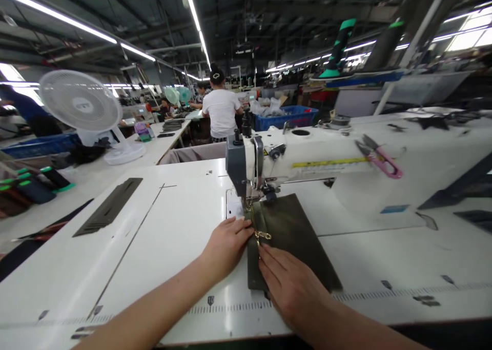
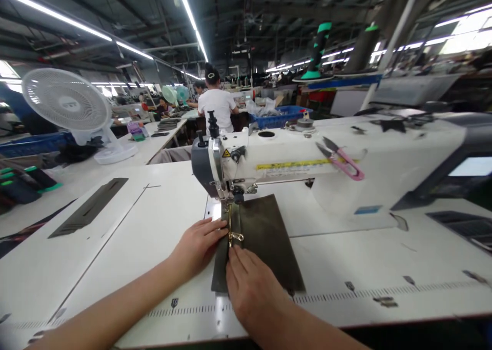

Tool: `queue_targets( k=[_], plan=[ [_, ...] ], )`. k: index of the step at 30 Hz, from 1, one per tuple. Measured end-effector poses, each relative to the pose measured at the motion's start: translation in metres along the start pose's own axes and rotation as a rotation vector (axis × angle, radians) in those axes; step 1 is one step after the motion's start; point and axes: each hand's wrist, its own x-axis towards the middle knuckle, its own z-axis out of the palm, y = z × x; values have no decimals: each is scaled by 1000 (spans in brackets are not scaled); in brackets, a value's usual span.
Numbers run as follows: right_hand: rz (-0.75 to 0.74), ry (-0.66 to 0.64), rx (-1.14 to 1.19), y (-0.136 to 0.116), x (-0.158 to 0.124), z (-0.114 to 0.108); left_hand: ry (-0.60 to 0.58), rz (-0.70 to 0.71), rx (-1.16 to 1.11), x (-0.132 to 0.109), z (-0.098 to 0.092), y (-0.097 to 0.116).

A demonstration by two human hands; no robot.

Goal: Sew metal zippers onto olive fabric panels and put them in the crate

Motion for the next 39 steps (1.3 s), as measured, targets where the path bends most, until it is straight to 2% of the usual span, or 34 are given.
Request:
queue_targets(
  k=[3, 10, 15, 26, 31, 39],
  plan=[
    [1, 80, 21, -4, -7, 9, 21, 6, 8, 1, 0, 2],
    [-6, -50, -21, 0, -1, 7, 26, -16, 10, 0, -3, 4],
    [-70, 27, 2, 8, 5, 7, -18, 33, 21, -2, -2, 0],
    [-13, 44, 117, 8, 2, 7, -71, 17, 52, 1, -3, 3],
    [21, 16, 134, 12, 4, 12, -57, 16, 24, 6, -4, -1],
    [22, 53, 140, 24, 10, 24, -22, 15, 20, 12, -3, -8]
  ],
)
